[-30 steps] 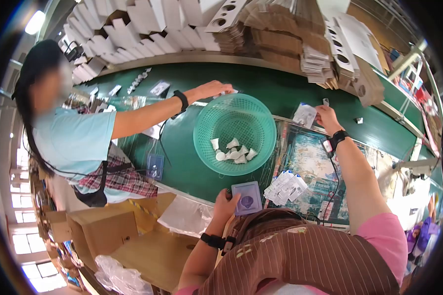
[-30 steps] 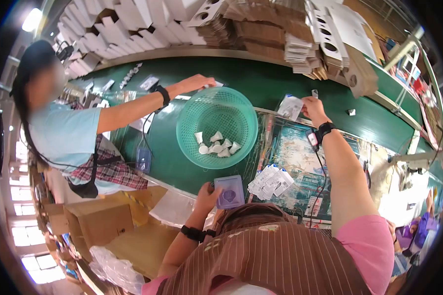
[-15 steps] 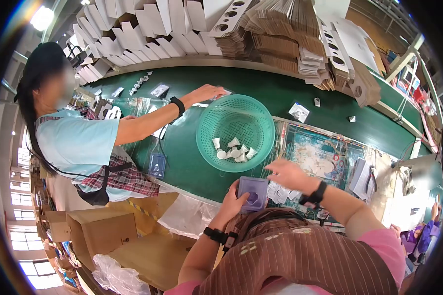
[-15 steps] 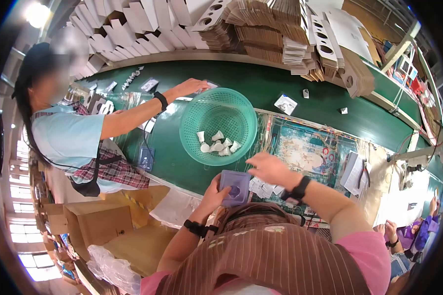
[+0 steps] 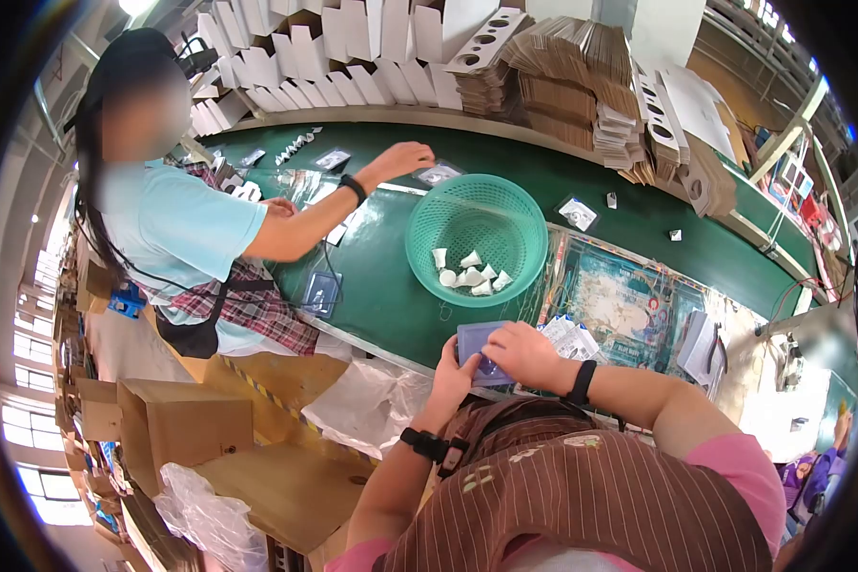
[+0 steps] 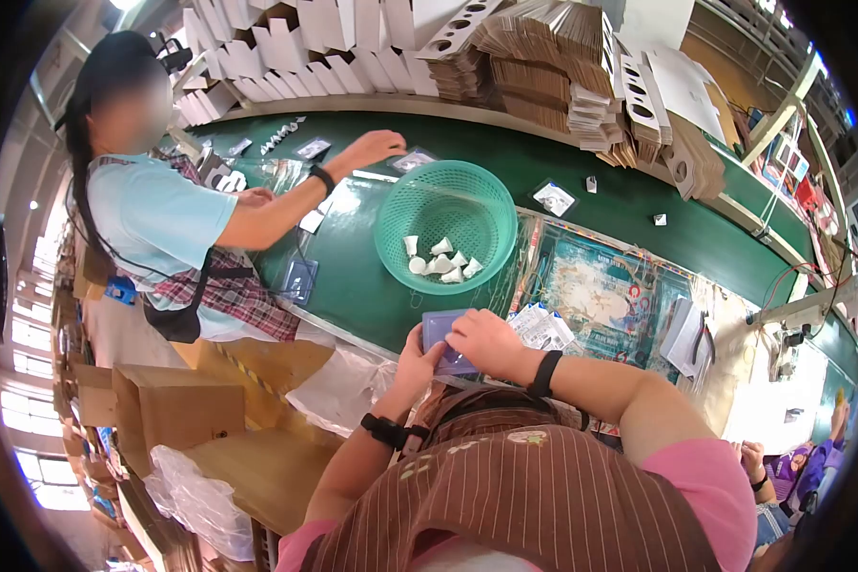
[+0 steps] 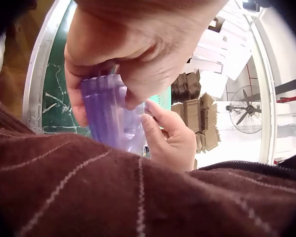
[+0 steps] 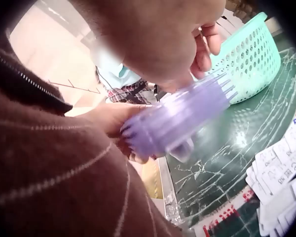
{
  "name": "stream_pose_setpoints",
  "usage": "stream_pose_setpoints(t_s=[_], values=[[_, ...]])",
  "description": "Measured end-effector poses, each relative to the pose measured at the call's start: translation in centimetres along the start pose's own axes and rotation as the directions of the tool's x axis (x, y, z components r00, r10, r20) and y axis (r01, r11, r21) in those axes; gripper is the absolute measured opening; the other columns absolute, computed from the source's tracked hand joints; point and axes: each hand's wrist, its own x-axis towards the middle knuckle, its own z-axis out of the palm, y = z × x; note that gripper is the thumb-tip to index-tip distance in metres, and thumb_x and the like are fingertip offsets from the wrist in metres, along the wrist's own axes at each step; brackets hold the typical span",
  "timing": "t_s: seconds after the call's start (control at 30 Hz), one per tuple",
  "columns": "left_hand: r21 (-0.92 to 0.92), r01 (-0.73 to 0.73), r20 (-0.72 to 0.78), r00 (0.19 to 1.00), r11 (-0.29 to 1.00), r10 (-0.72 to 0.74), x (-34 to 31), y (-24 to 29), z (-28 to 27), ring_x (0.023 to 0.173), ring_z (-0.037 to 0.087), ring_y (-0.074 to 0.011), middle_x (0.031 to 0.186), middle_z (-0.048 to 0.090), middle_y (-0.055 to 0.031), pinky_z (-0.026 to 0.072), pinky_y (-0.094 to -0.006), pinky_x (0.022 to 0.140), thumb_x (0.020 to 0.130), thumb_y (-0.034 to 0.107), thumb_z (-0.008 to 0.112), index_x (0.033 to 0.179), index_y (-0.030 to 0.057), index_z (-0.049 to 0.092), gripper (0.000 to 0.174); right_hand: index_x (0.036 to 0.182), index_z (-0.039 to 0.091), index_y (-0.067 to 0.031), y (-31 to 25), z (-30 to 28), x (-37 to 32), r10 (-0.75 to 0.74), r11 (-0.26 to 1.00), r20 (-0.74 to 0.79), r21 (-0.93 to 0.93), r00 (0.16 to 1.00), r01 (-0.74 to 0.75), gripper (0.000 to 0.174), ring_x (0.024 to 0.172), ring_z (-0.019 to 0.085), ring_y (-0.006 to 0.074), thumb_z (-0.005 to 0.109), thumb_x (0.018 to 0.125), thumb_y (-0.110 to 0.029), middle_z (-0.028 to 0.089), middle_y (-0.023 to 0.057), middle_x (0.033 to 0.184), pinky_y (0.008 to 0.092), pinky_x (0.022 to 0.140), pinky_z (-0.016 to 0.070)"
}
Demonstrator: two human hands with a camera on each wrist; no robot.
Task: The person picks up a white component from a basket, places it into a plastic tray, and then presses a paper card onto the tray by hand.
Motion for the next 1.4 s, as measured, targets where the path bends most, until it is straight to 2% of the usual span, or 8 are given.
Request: stream_pose_setpoints(t_s=[0.1, 0.53, 0.73, 0.9, 1.03, 1.1, 1.2, 1.4], values=[[0.137, -0.008, 0.019, 1.000, 0.991, 0.005, -0.1, 0.9, -0.8, 0.090, 0.059, -0.0220, 0.105, 0.058, -0.0178, 0.0459, -0.0327, 0.080, 0.082, 0.017, 0.063, 0.131, -0.0013, 0.034, 0.060, 0.094, 0.061, -0.0083, 0.2, 0.0, 1.2, 0.191, 0.981, -0.172, 0.051, 0.966, -0.185, 0.023, 0.088, 0.052, 0.0236, 0.061, 0.072, -0.014, 0.055, 0.0045, 0.091, 0.0339, 0.077, 0.0424], [0.228, 0.012, 0.089, 0.995, 0.974, -0.033, -0.4, 0.5, -1.5, 0.086, 0.061, -0.0249, 0.096, 0.061, -0.0193, 0.0474, -0.0335, 0.076, 0.079, 0.022, 0.064, 0.131, -0.0001, 0.034, 0.063, 0.084, 0.060, -0.0059, 0.9, -0.8, 2.1, 0.028, 0.991, 0.081, -0.131, 0.996, -0.017, 0.011, 0.083, 0.054, 0.0237, 0.056, 0.078, -0.014, 0.057, 0.0056, 0.086, 0.0338, 0.075, 0.0436], [0.249, 0.055, 0.139, 0.986, 0.967, -0.092, 0.1, 0.9, -1.6, 0.092, 0.059, -0.0293, 0.103, 0.058, -0.0232, 0.0463, -0.0363, 0.080, 0.081, 0.023, 0.062, 0.135, 0.0040, 0.029, 0.066, 0.083, 0.058, -0.0045, 2.2, 1.4, 2.6, 0.438, 0.789, 0.187, 0.390, 0.879, -0.476, 0.016, 0.076, 0.058, 0.0257, 0.056, 0.081, -0.020, 0.061, 0.0103, 0.078, 0.0354, 0.069, 0.0457], [0.708, -0.291, 0.110, 0.946, 0.643, 0.306, 0.8, 0.6, -2.3, 0.111, 0.045, -0.0395, 0.127, 0.040, -0.0284, 0.0391, -0.0395, 0.093, 0.082, 0.027, 0.060, 0.126, 0.0085, 0.046, 0.050, 0.088, 0.060, -0.0034, 3.4, 1.6, 3.1, 0.497, 0.475, 0.388, 0.627, 0.776, -0.618, 0.016, 0.072, 0.060, 0.0260, 0.057, 0.082, -0.018, 0.062, 0.0106, 0.075, 0.0350, 0.065, 0.0464], [0.694, -0.496, 0.190, 0.825, 0.522, 0.532, 1.0, 2.5, -3.5, 0.109, 0.048, -0.0381, 0.121, 0.048, -0.0251, 0.0396, -0.0393, 0.092, 0.085, 0.023, 0.056, 0.109, 0.0067, 0.060, 0.029, 0.093, 0.061, -0.0051, 2.7, 0.7, 3.7, 0.488, 0.391, 0.394, 0.699, 0.779, -0.599, 0.016, 0.076, 0.060, 0.0256, 0.058, 0.081, -0.015, 0.063, 0.0099, 0.079, 0.0341, 0.066, 0.0468], [0.435, -0.414, 0.202, 0.910, 0.800, 0.361, 1.1, 3.5, -3.5, 0.101, 0.055, -0.0320, 0.111, 0.057, -0.0194, 0.0442, -0.0387, 0.085, 0.089, 0.019, 0.050, 0.096, 0.0025, 0.064, 0.023, 0.099, 0.061, -0.0061, 2.0, -0.4, 4.3, 0.271, 0.903, -0.039, 0.357, 0.962, -0.240, 0.020, 0.079, 0.061, 0.0237, 0.058, 0.081, -0.013, 0.063, 0.0080, 0.083, 0.0341, 0.069, 0.0470], [-0.019, 0.073, 0.227, 0.972, 0.997, -0.066, 1.1, 5.1, -3.1, 0.092, 0.061, -0.0264, 0.102, 0.061, -0.0158, 0.0502, -0.0337, 0.076, 0.094, 0.020, 0.042, 0.105, -0.0022, 0.056, 0.028, 0.101, 0.061, -0.0045, 1.0, -2.1, 5.3, 0.120, 0.991, -0.191, 0.087, 0.974, -0.105, 0.025, 0.082, 0.060, 0.0211, 0.058, 0.077, -0.011, 0.063, 0.0061, 0.089, 0.0343, 0.072, 0.0464], [-0.376, 0.285, 0.227, 0.951, 0.882, -0.211, 0.5, 8.4, -1.7, 0.089, 0.062, -0.0229, 0.101, 0.060, -0.0138, 0.0528, -0.0326, 0.071, 0.097, 0.018, 0.035, 0.106, -0.0042, 0.051, 0.029, 0.101, 0.060, -0.0016, 0.6, -4.0, 6.0, 0.038, 0.985, -0.113, -0.165, 0.993, -0.056, 0.033, 0.082, 0.058, 0.0199, 0.057, 0.069, -0.011, 0.062, 0.0049, 0.092, 0.0327, 0.074, 0.0447]])
